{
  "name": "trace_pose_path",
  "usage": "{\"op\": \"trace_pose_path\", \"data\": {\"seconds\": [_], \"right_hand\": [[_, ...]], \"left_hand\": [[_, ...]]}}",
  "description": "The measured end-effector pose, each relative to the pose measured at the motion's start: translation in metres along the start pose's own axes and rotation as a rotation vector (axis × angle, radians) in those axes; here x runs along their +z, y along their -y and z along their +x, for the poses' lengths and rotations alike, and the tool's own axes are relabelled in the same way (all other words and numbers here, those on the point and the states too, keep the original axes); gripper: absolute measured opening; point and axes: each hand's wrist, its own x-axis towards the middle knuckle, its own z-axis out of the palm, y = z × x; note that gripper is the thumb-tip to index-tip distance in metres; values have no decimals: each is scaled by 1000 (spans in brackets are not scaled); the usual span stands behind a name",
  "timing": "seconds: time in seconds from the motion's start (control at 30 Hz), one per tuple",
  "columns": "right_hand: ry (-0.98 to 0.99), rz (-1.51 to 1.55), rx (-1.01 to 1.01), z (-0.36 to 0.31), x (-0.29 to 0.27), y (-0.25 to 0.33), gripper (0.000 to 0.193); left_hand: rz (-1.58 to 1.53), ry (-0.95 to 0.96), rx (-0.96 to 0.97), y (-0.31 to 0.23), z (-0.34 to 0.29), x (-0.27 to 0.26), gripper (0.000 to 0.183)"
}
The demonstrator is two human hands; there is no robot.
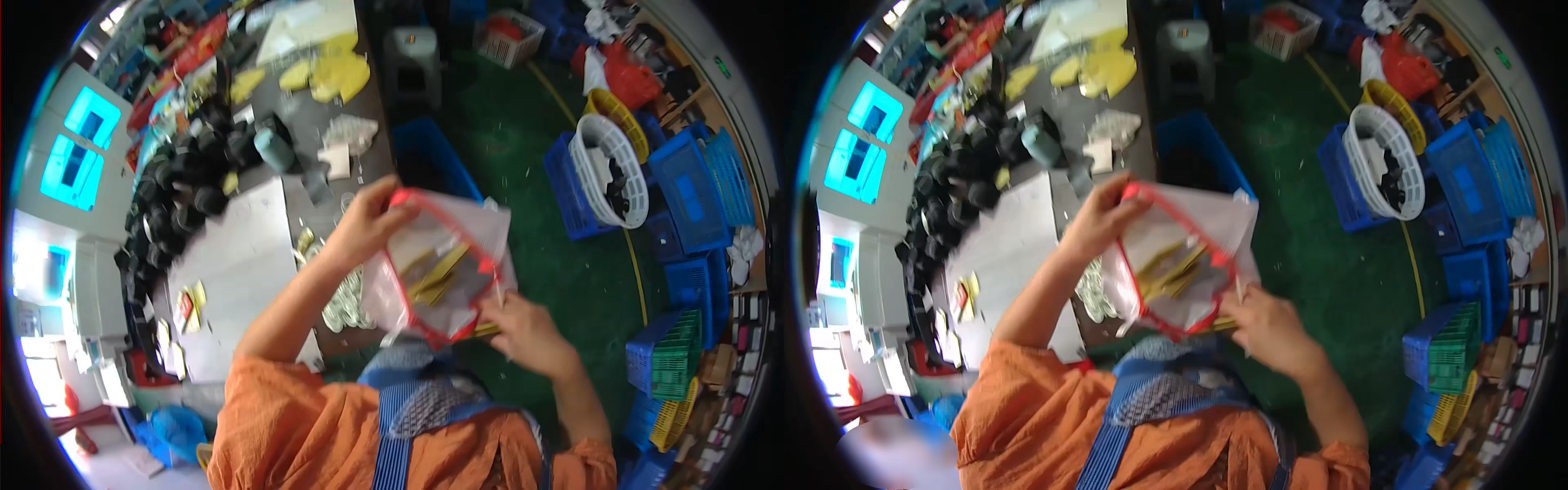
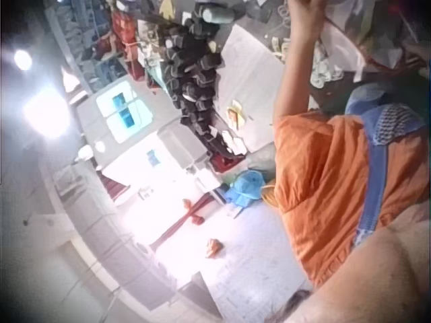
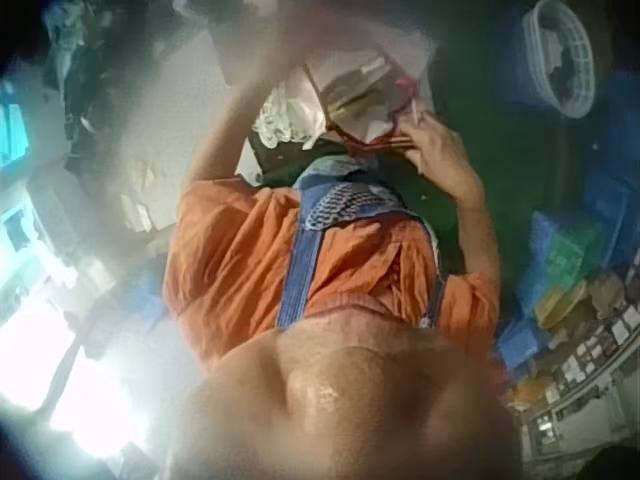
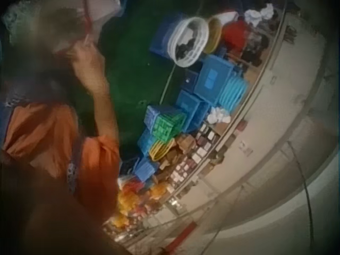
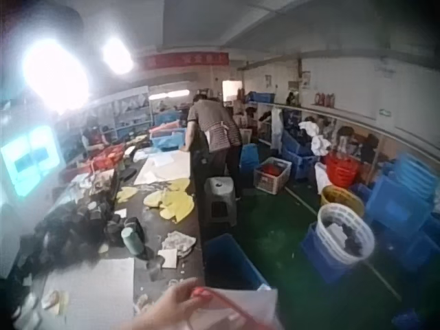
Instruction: Organizing, marking, and bagging various shoe components at a workstation and checking inventory paperwork.
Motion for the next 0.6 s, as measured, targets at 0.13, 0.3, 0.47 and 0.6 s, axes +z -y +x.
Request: {"op": "trace_pose_path", "data": {"seconds": [0.13, 0.3, 0.47, 0.6], "right_hand": [[-26, 302, 146, 1, -50, -67, 26], [-297, 779, 303, 22, -124, -127, 24], [-701, 833, 88, 104, -164, -167, 24], [-400, 358, -12, 190, -178, -220, 29]], "left_hand": [[62, -9, 25, -7, 50, 30, 20], [24, -57, 45, -14, 126, 62, 22], [200, -272, 40, -9, 191, 94, 23], [83, -498, 41, -13, 234, 109, 21]]}}
